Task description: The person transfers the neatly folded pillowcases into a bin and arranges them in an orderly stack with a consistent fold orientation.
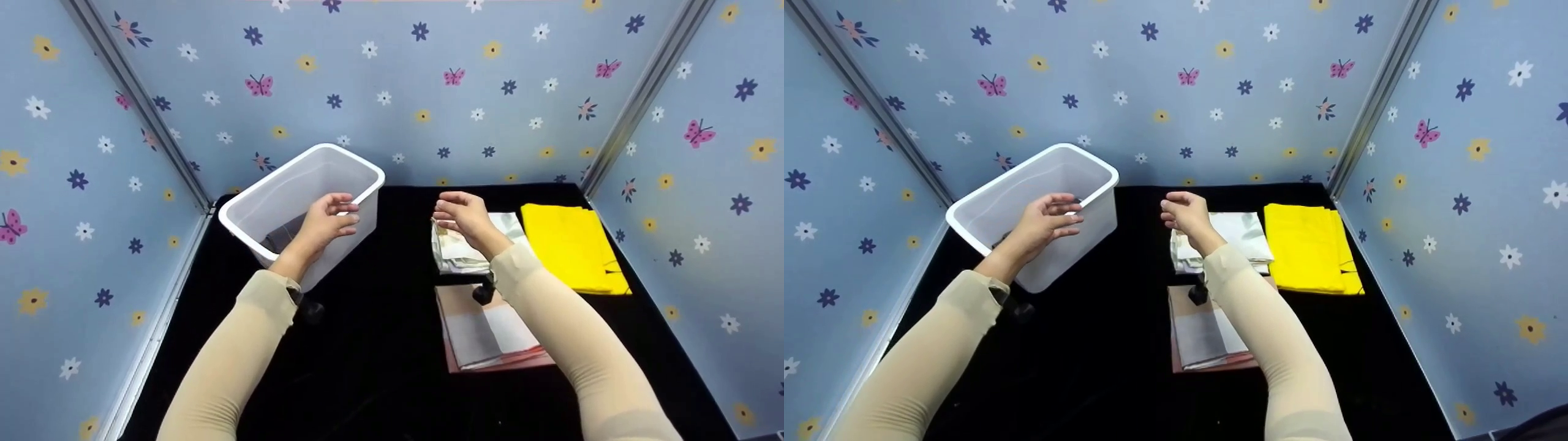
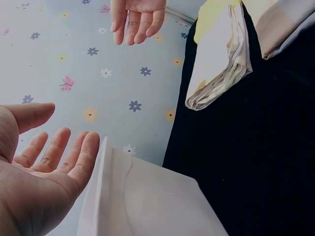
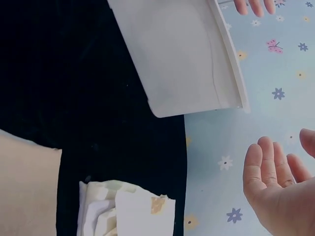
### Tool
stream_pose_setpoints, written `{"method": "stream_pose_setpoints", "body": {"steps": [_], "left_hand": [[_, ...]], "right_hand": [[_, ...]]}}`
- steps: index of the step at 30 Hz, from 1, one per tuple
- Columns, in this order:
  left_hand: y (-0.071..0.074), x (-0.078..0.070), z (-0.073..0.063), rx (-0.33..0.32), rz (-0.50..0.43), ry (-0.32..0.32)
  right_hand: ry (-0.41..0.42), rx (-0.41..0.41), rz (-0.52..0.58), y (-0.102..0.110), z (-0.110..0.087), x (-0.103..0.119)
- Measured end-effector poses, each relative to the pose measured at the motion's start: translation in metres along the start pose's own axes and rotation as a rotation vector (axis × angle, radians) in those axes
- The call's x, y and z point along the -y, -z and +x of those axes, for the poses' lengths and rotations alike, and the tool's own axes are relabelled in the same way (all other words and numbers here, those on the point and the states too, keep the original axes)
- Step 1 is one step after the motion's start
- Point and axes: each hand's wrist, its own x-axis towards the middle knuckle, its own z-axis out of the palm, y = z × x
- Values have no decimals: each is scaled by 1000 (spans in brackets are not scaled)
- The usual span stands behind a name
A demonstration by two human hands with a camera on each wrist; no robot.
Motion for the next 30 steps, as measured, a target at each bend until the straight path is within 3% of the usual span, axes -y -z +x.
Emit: {"method": "stream_pose_setpoints", "body": {"steps": [20,30], "left_hand": [[-12,33,-6,24,-38,16],[-21,56,-12,30,-46,55]], "right_hand": [[-14,-18,27,25,-7,-25],[-24,-24,42,36,-12,-43]]}}
